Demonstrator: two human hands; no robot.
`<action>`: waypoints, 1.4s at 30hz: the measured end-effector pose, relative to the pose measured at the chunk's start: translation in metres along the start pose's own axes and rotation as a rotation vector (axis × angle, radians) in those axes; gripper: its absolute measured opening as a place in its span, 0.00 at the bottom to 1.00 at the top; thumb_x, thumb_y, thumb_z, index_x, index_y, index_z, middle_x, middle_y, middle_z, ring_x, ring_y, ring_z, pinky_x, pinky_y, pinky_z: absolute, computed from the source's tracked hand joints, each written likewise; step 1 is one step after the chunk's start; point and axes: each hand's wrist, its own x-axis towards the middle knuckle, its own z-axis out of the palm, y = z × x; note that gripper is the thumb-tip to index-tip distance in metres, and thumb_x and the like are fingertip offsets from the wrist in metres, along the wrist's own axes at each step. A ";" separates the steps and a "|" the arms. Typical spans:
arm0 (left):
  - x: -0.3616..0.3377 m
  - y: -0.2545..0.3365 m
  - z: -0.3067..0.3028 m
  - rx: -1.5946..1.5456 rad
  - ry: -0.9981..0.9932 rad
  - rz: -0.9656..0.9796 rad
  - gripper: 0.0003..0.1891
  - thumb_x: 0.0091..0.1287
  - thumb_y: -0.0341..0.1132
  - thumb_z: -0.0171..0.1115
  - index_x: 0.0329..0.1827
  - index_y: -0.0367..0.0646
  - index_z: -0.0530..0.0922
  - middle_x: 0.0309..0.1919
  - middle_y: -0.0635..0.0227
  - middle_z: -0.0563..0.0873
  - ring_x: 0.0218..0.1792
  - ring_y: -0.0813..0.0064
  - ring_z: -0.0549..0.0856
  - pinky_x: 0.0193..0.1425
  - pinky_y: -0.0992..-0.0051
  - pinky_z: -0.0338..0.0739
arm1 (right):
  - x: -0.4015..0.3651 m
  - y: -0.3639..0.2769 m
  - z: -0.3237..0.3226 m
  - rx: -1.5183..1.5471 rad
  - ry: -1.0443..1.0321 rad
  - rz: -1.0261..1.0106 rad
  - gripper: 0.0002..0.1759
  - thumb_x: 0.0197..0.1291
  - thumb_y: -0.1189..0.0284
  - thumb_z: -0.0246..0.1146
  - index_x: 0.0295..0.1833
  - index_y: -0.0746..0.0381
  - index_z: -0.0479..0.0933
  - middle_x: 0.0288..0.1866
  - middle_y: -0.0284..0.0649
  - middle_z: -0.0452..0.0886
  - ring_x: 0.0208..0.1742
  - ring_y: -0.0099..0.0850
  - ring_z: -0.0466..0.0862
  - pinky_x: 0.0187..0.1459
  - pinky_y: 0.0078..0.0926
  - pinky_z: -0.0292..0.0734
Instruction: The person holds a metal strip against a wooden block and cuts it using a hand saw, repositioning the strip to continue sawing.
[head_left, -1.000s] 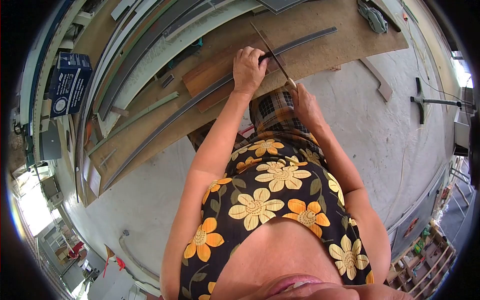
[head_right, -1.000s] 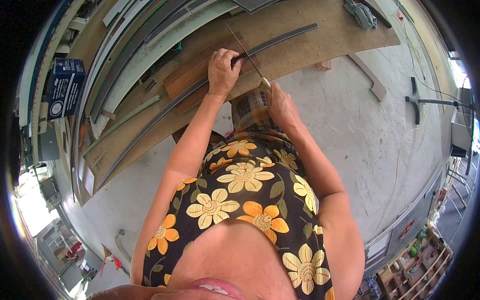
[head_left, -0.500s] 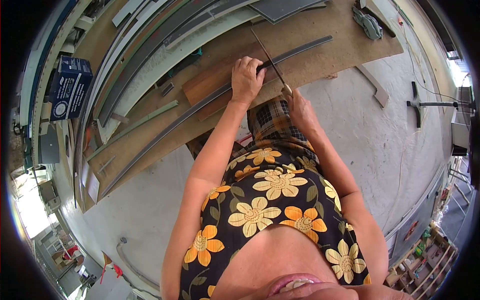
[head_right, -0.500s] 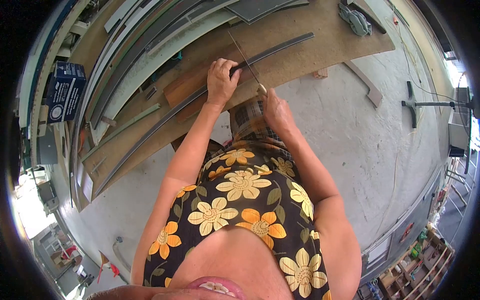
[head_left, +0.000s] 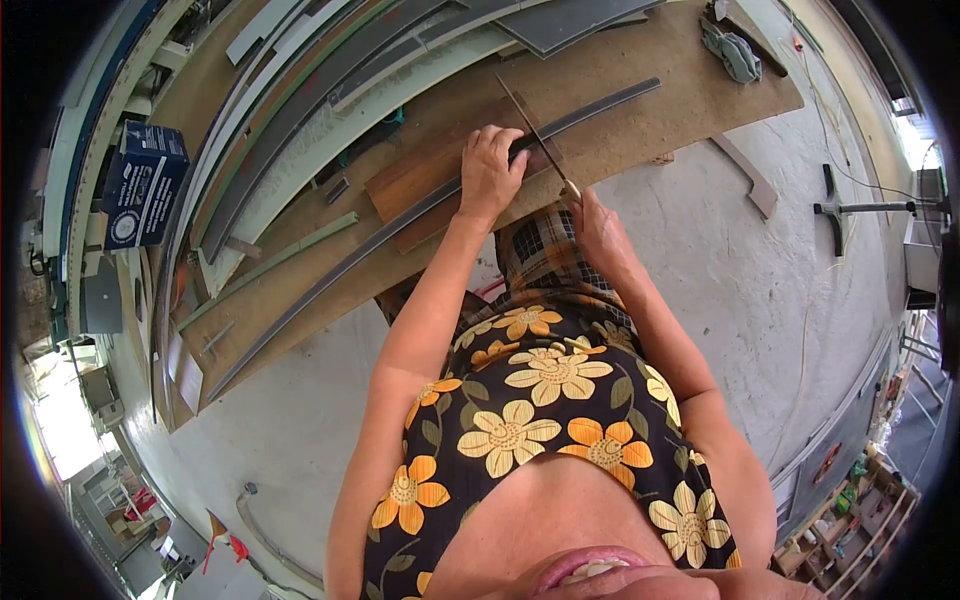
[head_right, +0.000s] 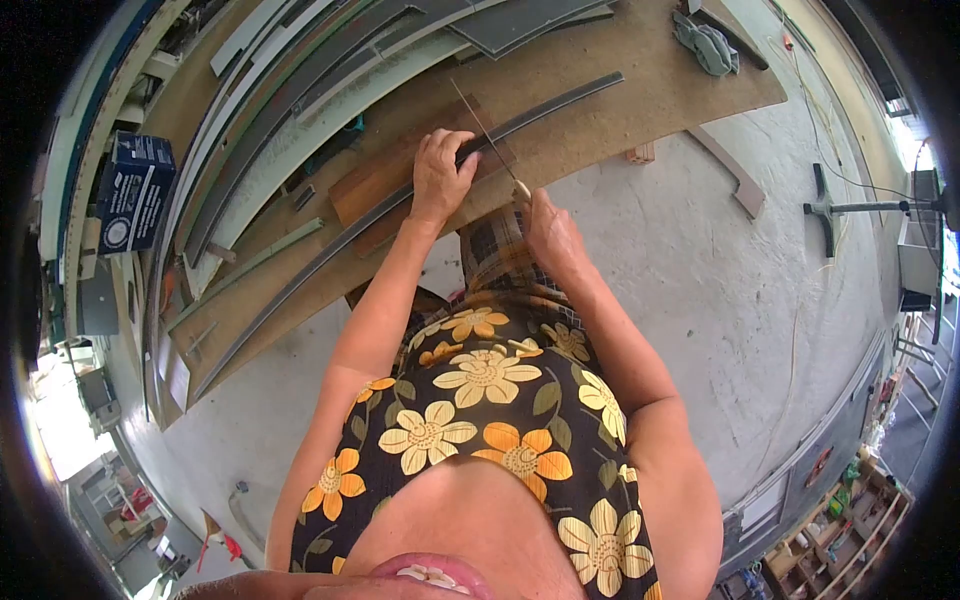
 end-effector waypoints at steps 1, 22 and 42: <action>0.000 0.000 -0.005 -0.025 -0.009 -0.016 0.19 0.59 0.33 0.72 0.53 0.45 0.81 0.44 0.62 0.83 0.50 0.56 0.80 0.57 0.59 0.74 | 0.001 0.002 0.001 0.005 0.015 -0.022 0.13 0.77 0.65 0.50 0.48 0.66 0.66 0.38 0.67 0.80 0.43 0.69 0.79 0.41 0.61 0.70; -0.217 -0.107 -0.233 0.428 -0.011 -0.489 0.19 0.60 0.40 0.75 0.52 0.46 0.85 0.51 0.64 0.84 0.54 0.57 0.81 0.61 0.57 0.72 | 0.009 0.021 -0.028 -0.053 0.025 -0.024 0.10 0.76 0.69 0.52 0.46 0.66 0.67 0.28 0.63 0.78 0.33 0.65 0.79 0.34 0.57 0.70; -0.184 -0.098 -0.209 0.203 0.004 -0.467 0.12 0.60 0.31 0.75 0.47 0.42 0.86 0.41 0.64 0.83 0.45 0.63 0.83 0.51 0.66 0.77 | 0.033 0.053 -0.065 -0.106 0.014 -0.062 0.11 0.76 0.67 0.53 0.48 0.66 0.68 0.31 0.61 0.80 0.37 0.61 0.81 0.37 0.56 0.71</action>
